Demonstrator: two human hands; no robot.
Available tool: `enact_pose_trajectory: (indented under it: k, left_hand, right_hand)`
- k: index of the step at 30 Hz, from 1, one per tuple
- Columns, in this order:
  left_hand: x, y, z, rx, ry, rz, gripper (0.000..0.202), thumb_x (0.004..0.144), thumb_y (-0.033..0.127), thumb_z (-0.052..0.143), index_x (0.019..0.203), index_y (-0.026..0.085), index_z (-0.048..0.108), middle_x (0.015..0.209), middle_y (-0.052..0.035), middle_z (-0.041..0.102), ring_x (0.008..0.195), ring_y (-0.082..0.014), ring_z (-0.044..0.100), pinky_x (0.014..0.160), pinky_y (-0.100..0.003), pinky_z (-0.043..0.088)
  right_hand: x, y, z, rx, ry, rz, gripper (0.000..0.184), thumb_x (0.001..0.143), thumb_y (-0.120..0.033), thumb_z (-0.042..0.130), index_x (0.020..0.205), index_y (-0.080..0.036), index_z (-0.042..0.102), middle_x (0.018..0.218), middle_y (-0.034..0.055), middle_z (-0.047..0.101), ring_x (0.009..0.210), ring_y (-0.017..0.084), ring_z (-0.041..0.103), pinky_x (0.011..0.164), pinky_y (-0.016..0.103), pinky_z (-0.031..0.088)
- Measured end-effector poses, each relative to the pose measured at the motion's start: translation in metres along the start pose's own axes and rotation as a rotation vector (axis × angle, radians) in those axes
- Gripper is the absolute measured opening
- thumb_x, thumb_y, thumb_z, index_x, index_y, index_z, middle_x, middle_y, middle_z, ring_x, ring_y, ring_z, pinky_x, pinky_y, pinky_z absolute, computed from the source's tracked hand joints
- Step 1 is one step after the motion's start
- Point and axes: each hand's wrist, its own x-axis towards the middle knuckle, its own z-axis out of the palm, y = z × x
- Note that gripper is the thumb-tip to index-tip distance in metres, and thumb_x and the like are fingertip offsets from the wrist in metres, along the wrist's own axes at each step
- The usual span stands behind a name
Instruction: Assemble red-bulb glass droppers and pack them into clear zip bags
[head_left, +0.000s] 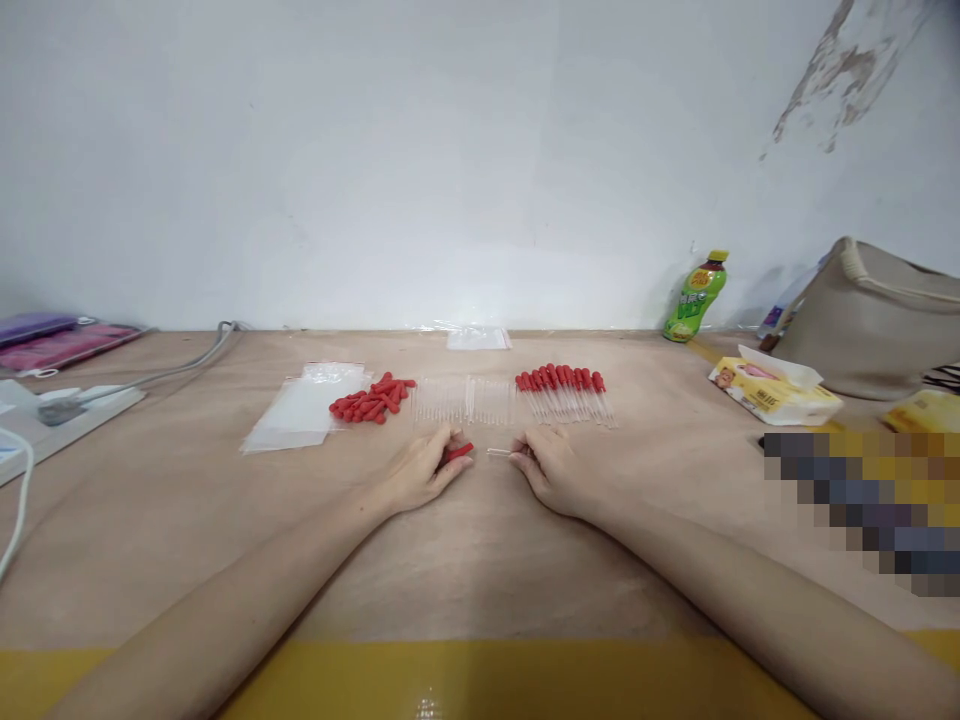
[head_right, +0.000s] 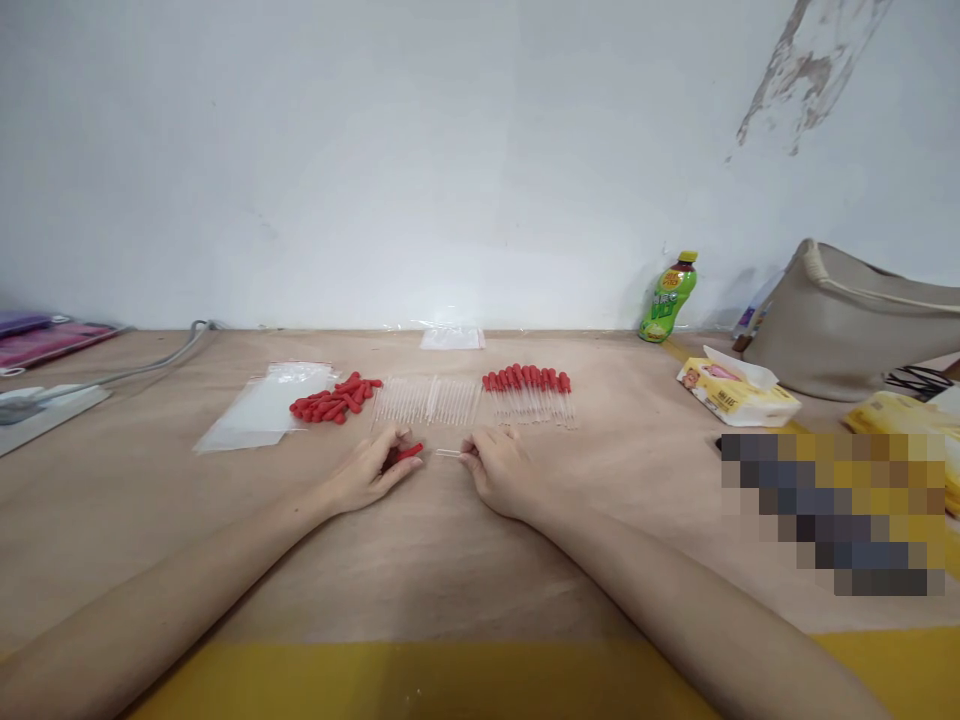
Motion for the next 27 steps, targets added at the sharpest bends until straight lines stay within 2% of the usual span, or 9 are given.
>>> enact_pose_trajectory:
  k: [3,8,12,16,23,27]
  left_hand:
    - [0.0,0.003,0.002,-0.025,-0.032,0.028,0.026,0.086,0.033,0.043,0.107,0.018,0.042,0.077,-0.0009,0.055,0.067,-0.0138,0.051,0.06,-0.025,0.039]
    - [0.002,0.003,0.005,-0.005,-0.028,0.125,0.02,0.087,0.033,0.043,0.094,0.017,0.052,0.084,-0.0037,0.058,0.073,-0.0144,0.053,0.066,-0.025,0.04]
    - [0.003,0.002,0.007,-0.026,0.021,0.116,0.02,0.088,0.031,0.042,0.087,0.016,0.056,0.081,-0.0042,0.057,0.075,-0.0147,0.052,0.068,-0.026,0.04]
    - [0.003,0.004,0.008,-0.144,0.046,0.125,0.018,0.088,0.027,0.042,0.088,0.016,0.057,0.083,-0.0036,0.057,0.077,-0.0138,0.053,0.07,-0.024,0.041]
    - [0.001,0.006,0.006,-0.221,-0.082,0.149,0.019,0.088,0.025,0.042,0.087,0.017,0.059,0.079,-0.0023,0.059,0.072,-0.012,0.054,0.067,-0.023,0.041]
    - [0.001,0.007,0.006,-0.191,-0.096,0.172,0.021,0.088,0.026,0.041,0.085,0.017,0.06,0.078,-0.0024,0.059,0.071,-0.0121,0.054,0.067,-0.023,0.041]
  right_hand:
    - [0.0,-0.003,0.002,0.025,0.037,-0.011,0.007,0.084,-0.02,0.044,0.081,-0.017,0.049,0.074,0.0007,0.059,0.068,0.013,0.051,0.072,0.03,0.031]
    - [0.0,-0.006,0.004,0.014,0.041,-0.035,0.008,0.084,-0.021,0.044,0.08,-0.018,0.05,0.072,0.0007,0.059,0.067,0.013,0.051,0.071,0.03,0.031]
    - [0.0,-0.005,0.006,0.08,0.026,-0.067,0.008,0.084,-0.021,0.045,0.081,-0.018,0.051,0.074,0.0003,0.059,0.068,0.012,0.051,0.069,0.028,0.032]
    - [0.0,-0.003,0.006,0.149,0.015,-0.096,0.011,0.085,-0.022,0.045,0.08,-0.018,0.054,0.075,-0.0005,0.06,0.07,0.011,0.052,0.069,0.026,0.033]
    - [0.003,-0.002,-0.002,0.129,-0.08,-0.128,0.014,0.085,-0.021,0.046,0.081,-0.02,0.059,0.073,-0.0027,0.061,0.064,0.009,0.051,0.071,0.027,0.03]
    - [0.004,-0.002,-0.005,-0.022,-0.071,-0.176,0.015,0.085,-0.02,0.045,0.078,-0.019,0.059,0.074,-0.0011,0.061,0.062,0.009,0.048,0.071,0.028,0.028]
